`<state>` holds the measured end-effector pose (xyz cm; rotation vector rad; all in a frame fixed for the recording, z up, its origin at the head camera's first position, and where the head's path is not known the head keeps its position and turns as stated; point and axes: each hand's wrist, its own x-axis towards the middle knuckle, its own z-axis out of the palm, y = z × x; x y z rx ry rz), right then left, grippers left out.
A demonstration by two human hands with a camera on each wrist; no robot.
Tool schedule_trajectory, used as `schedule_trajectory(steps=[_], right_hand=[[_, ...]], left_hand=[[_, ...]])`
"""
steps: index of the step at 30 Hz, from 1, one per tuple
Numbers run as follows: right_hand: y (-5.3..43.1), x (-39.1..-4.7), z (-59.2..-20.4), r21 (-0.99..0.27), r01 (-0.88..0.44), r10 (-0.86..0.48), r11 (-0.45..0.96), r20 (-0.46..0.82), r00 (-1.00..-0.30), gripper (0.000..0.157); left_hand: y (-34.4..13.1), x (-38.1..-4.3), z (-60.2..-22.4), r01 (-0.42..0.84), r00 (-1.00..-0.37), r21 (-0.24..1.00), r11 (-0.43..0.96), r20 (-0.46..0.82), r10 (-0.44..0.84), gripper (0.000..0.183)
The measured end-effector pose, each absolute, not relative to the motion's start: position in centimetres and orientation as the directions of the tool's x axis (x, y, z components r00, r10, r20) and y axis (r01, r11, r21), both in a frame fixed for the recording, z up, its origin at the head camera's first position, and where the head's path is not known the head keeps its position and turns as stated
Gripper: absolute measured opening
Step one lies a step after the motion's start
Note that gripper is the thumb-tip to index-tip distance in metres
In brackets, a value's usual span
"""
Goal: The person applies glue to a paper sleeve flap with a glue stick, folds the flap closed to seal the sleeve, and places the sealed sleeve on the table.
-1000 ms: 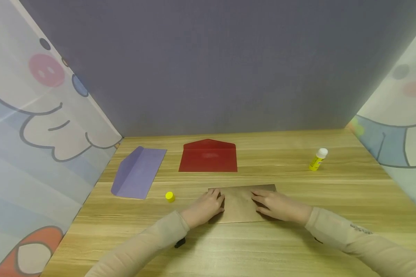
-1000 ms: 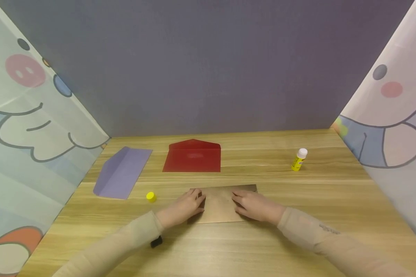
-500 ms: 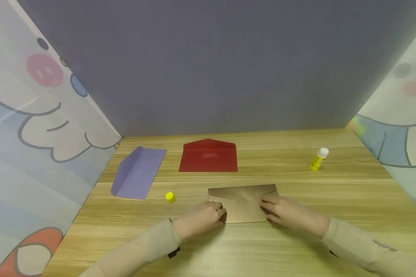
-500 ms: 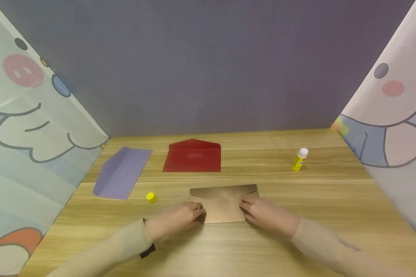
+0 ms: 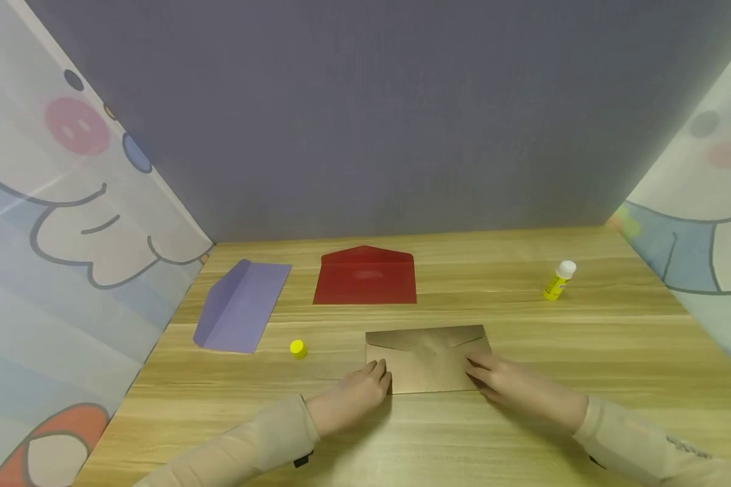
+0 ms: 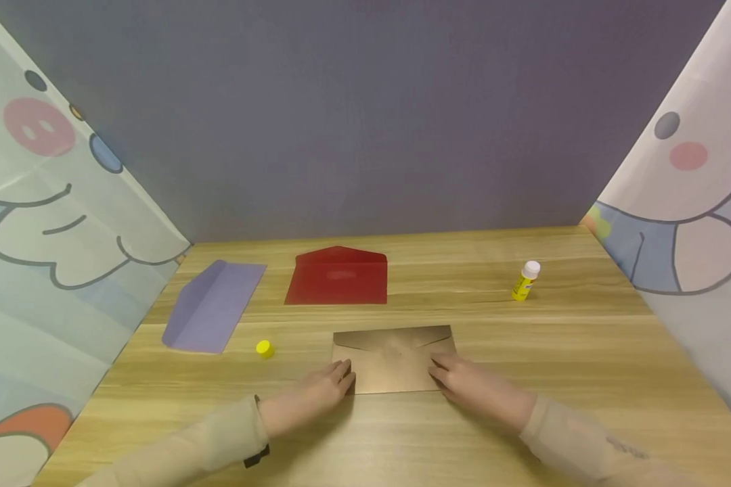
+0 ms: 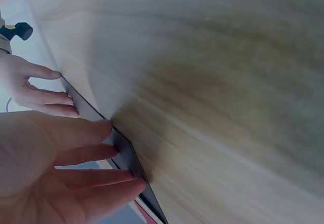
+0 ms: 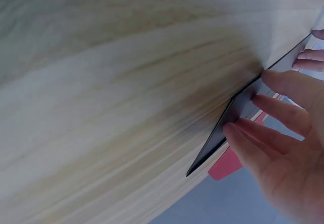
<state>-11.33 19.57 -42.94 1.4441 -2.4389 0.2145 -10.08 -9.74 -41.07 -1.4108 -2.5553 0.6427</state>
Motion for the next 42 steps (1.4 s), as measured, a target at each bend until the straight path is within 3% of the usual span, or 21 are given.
schedule_trajectory(steps=[7, 10, 12, 16, 20, 24, 28, 37, 42], right_hand=[[19.7, -11.1, -42.8, -0.013, -0.854, -0.814, 0.52, 0.297, -0.5, 0.038], [19.7, -11.0, -42.6, -0.047, -0.832, -0.793, 0.552, 0.28, -0.542, 0.037], [19.7, -10.8, -42.4, -0.107, -0.794, -0.752, 0.599, 0.265, -0.603, 0.037], [19.8, -10.5, -41.8, -0.272, -0.637, -0.596, 0.721, 0.225, -0.771, 0.037], [20.1, -10.4, -41.4, -0.462, -0.452, -0.44, 0.763, 0.14, -0.887, 0.042], [20.4, -10.5, -40.9, -0.691, -0.25, -0.346, 0.678, 0.0, -0.938, 0.049], [20.6, -10.9, -40.5, -0.831, -0.087, -0.308, 0.55, -0.105, -0.946, 0.053], [20.9, -11.7, -40.3, -0.898, 0.25, -0.198, 0.361, -0.336, -0.921, 0.053], [21.2, -11.9, -40.6, -0.898, 0.263, -0.191, 0.353, -0.344, -0.919, 0.052]], left_hand=[[-9.3, -10.5, -41.3, 0.767, -0.544, -0.45, 0.456, -0.081, 0.835, 0.03], [-9.2, -10.7, -41.4, 0.766, -0.578, -0.377, 0.52, -0.051, 0.814, 0.028], [-9.2, -10.7, -41.5, 0.751, -0.626, -0.286, 0.595, -0.022, 0.779, 0.03], [-9.4, -10.9, -41.7, 0.651, -0.758, 0.015, 0.759, 0.063, 0.649, 0.036], [-9.8, -11.2, -41.8, 0.464, -0.871, 0.389, 0.796, 0.034, 0.491, 0.044], [-9.9, -11.6, -41.6, 0.22, -0.921, 0.714, 0.664, -0.072, 0.383, 0.052], [-9.8, -12.0, -41.3, 0.0, -0.936, 0.87, 0.494, -0.173, 0.305, 0.056], [-9.6, -12.8, -41.2, -0.333, -0.928, 0.935, 0.123, -0.348, 0.137, 0.053], [-9.5, -13.1, -41.5, -0.366, -0.92, 0.927, 0.078, -0.373, 0.116, 0.046]])
